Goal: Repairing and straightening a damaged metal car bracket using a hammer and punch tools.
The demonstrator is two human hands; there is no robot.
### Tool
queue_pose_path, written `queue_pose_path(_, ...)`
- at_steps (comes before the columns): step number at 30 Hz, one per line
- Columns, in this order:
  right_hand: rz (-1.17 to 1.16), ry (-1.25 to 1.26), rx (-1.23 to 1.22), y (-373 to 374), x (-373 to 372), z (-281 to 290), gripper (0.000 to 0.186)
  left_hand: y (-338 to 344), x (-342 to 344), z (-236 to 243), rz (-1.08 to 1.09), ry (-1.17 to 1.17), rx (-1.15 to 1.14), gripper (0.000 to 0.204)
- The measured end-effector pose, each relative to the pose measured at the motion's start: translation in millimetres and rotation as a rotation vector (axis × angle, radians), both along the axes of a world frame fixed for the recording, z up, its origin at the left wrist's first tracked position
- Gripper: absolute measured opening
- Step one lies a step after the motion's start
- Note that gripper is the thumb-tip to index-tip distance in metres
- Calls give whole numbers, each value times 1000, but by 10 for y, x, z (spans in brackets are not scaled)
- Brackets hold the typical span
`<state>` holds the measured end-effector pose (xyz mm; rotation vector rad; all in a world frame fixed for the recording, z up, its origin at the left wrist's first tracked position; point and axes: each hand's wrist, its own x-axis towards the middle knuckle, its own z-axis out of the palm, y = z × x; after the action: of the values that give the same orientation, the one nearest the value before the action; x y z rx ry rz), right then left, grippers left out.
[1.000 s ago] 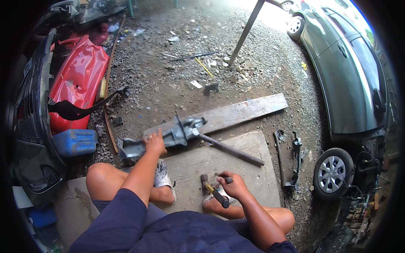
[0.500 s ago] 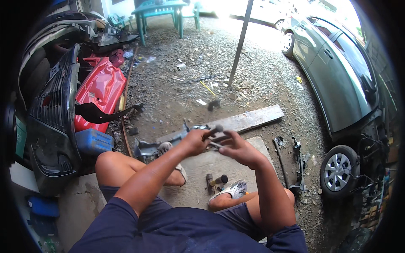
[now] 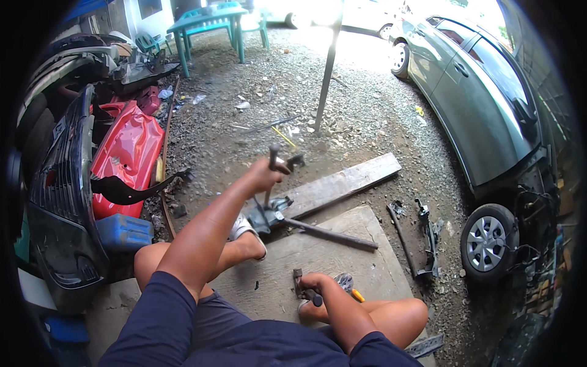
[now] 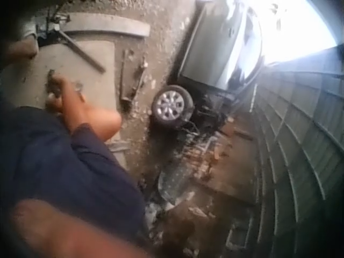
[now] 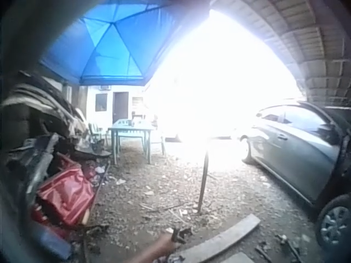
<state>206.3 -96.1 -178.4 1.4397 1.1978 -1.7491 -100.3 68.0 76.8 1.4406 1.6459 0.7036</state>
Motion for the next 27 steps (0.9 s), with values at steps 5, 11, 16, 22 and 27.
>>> queue_pose_path(5,170,-42,73,-59,120,-50,27,138,-98,-785,4,-75,0,31)
queue_pose_path(11,481,57,804,-80,303,1456,41,287,-262,-1396,-100,-90,-10,27)
queue_pose_path(16,176,198,808,182,224,2313,56,532,-191,-1603,-75,-16,2,27)
queue_pose_path(22,-215,320,190,594,-145,2028,30,795,14,-1475,189,-90,-159,27)
queue_pose_path(27,111,443,685,508,-372,2022,44,848,196,-1376,223,-103,-199,21)
